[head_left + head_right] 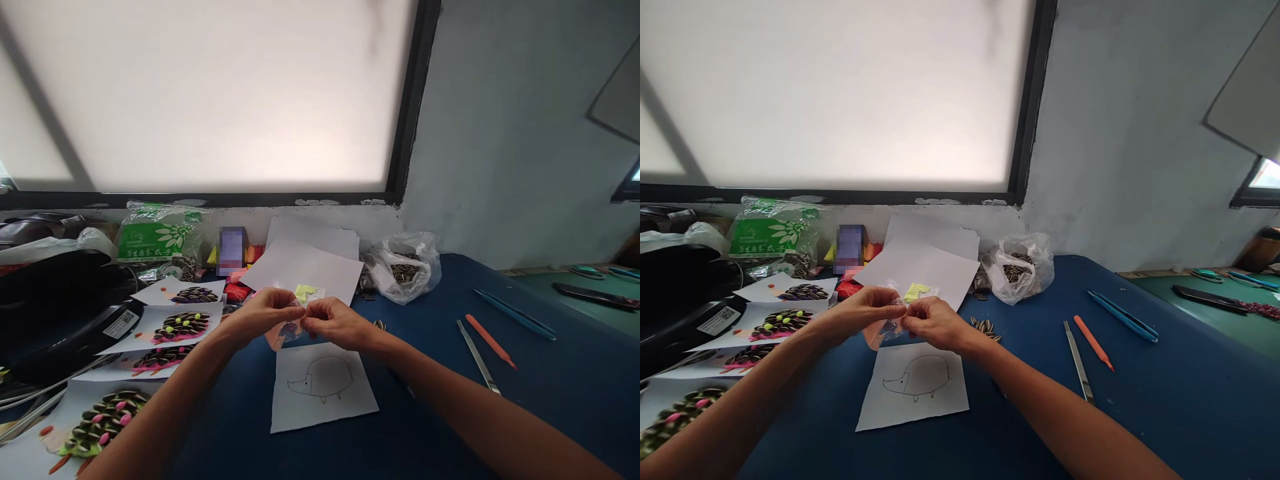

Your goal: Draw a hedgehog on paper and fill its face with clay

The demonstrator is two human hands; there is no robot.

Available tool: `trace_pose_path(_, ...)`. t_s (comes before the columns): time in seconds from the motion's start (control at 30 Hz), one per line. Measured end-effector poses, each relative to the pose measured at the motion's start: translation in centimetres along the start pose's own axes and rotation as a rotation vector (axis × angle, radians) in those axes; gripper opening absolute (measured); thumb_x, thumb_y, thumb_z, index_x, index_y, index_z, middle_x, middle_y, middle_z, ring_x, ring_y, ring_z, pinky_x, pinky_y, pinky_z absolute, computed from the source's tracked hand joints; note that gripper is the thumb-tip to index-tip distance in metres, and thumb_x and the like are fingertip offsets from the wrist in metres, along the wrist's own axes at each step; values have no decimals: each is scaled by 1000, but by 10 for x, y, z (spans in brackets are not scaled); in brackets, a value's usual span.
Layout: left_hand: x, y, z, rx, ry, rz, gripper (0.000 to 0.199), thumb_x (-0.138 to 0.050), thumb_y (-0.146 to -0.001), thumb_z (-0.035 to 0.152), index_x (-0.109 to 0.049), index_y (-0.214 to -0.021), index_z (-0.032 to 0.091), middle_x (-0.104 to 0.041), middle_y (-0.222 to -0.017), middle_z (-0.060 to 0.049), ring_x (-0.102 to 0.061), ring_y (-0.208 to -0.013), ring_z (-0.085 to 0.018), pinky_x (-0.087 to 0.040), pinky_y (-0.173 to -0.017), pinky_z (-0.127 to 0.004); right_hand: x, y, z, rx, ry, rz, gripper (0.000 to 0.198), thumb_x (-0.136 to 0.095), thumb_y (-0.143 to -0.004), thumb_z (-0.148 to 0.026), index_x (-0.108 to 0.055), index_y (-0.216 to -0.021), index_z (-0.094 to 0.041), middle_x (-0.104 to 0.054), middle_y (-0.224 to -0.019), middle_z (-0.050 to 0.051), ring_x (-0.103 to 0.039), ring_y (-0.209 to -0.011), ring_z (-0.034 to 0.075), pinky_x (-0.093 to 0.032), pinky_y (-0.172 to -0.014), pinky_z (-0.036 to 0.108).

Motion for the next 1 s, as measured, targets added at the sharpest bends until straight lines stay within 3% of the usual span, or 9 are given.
trace_pose_path(0.23, 0, 0, -2, -15, 56, -31, 32, -71, -72, 45, -63, -69, 14, -62, -62, 0, -55, -59, -12, -41, -57, -22, -1, 0, 1, -28, -26, -27, 21, -51, -88, -23, -62, -72, -14, -57, -68, 0, -51, -63, 10, -40, -62, 23)
trace_pose_path(0.47, 9, -2, -7, 7, 102, 34, 31, -70, -72, 45, -65, -79, 15, -65, -74, -1, -57, -68, -13, -42, -63, -23, 6, -2, 4, -28, 3, 98, 21, -50, -83, -14, -55, -63, -16, -49, -61, -3, -45, -59, 10, -36, -59, 23)
trace_pose_path(0.63, 26, -6, -6, -56, -166, 158, 28, -60, -74, 44, -65, -77, 16, -63, -71, -1, -57, -69, -15, -43, -64, -25, 13, 3, 13, -123, 37, 163, 17, -47, -83, -11, -60, -72, -16, -58, -74, 1, -51, -70, 13, -39, -65, 25)
trace_pose_path(0.73, 48, -3, -21, 54, -599, 300, 23, -52, -77, 35, -62, -66, 17, -57, -59, 0, -56, -62, -17, -40, -59, -26, 20, 7, 19, -185, 27, 204, 23, -49, -74, -1, -61, -86, -17, -59, -88, 3, -54, -84, 15, -43, -73, 26)
trace_pose_path(0.8, 59, 0, -26, 79, -693, 388, 12, -56, -70, 23, -65, -73, 16, -62, -71, -5, -59, -74, -23, -40, -65, -30, 21, 7, 25, -220, 2, 214, 27, -50, -71, 4, -59, -86, -16, -59, -90, 3, -57, -85, 15, -46, -75, 27)
trace_pose_path(0.87, 61, 3, -21, 46, -780, 461, 24, -58, -65, 15, -68, -87, 16, -65, -92, -10, -58, -93, -28, -41, -76, -34, 18, 6, 28, -236, -44, 214, 22, -49, -76, 2, -56, -87, -16, -60, -89, 4, -61, -79, 13, -50, -73, 27)
trace_pose_path(0.93, 55, 6, -2, -58, -916, 534, 30, -55, -70, 14, -68, -97, 18, -65, -105, -12, -56, -102, -29, -40, -83, -35, 14, 3, 27, -234, -97, 206, 16, -47, -83, -3, -52, -92, -16, -63, -87, 4, -64, -72, 12, -54, -68, 26)
trace_pose_path(1.0, 44, 5, 9, -120, -894, 521, 28, -47, -79, 17, -68, -98, 18, -66, -103, -12, -59, -97, -26, -41, -80, -33, 11, 2, 24, -221, -132, 196, 8, -49, -88, -10, -50, -93, -16, -67, -85, 5, -66, -64, 11, -55, -59, 24)
Point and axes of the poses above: each hand's wrist, its own y-axis away from the middle knuckle, its own x-axis out of the back of the hand, z = x × y, the point moved 10 cm from there along -y, towards the middle knuckle
